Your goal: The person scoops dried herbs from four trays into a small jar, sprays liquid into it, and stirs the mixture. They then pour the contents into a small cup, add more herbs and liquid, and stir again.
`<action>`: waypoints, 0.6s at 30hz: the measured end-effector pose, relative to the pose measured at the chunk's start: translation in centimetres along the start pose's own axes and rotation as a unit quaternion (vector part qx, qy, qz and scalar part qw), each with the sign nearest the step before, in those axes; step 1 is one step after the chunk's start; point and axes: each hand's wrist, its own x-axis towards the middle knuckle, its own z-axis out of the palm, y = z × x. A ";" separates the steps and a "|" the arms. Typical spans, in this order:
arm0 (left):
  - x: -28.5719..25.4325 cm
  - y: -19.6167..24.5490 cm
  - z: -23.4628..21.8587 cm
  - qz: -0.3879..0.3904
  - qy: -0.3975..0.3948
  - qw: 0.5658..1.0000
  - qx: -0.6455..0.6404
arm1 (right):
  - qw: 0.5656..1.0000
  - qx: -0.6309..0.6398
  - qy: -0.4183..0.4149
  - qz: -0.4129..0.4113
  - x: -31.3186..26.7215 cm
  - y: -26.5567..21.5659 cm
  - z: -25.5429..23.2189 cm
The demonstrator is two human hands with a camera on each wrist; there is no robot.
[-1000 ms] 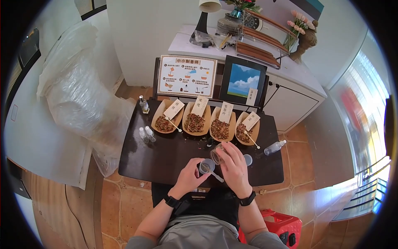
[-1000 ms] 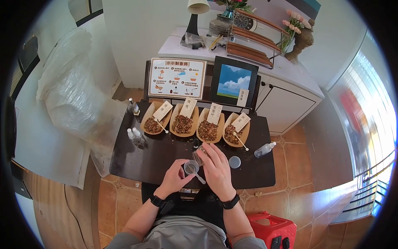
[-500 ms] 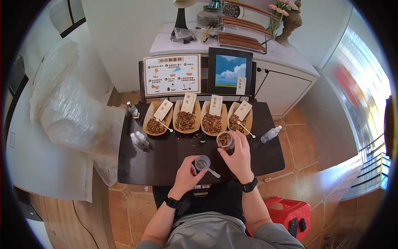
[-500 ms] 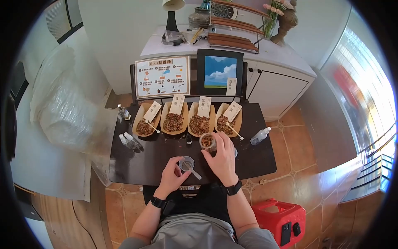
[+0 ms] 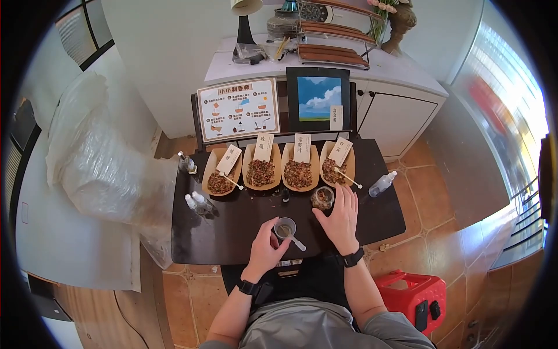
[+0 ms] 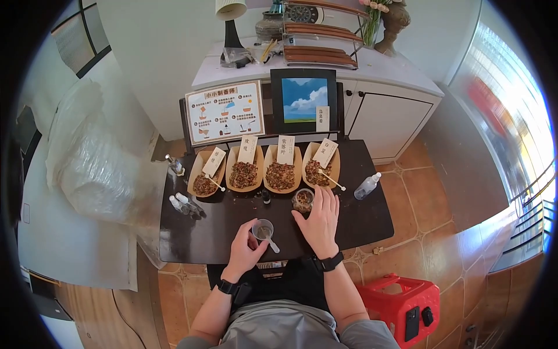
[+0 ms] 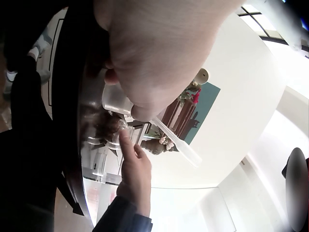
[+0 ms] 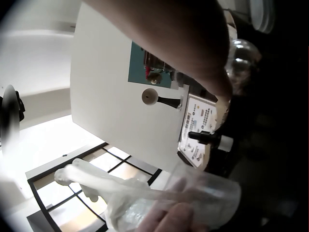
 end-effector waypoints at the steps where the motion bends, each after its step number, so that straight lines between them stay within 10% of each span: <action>1: -0.1 0.0 0.0 -0.012 -0.003 1.000 0.002 | 1.000 0.000 0.000 0.002 0.4 -0.5 -0.4; 7: -0.1 -0.3 0.3 -0.015 0.010 1.000 -0.011 | 0.977 0.179 -0.030 -0.110 3.0 -3.8 1.0; 18: 0.0 0.1 0.0 -0.021 -0.001 1.000 0.001 | 0.971 0.223 -0.030 -0.080 4.8 -4.3 6.1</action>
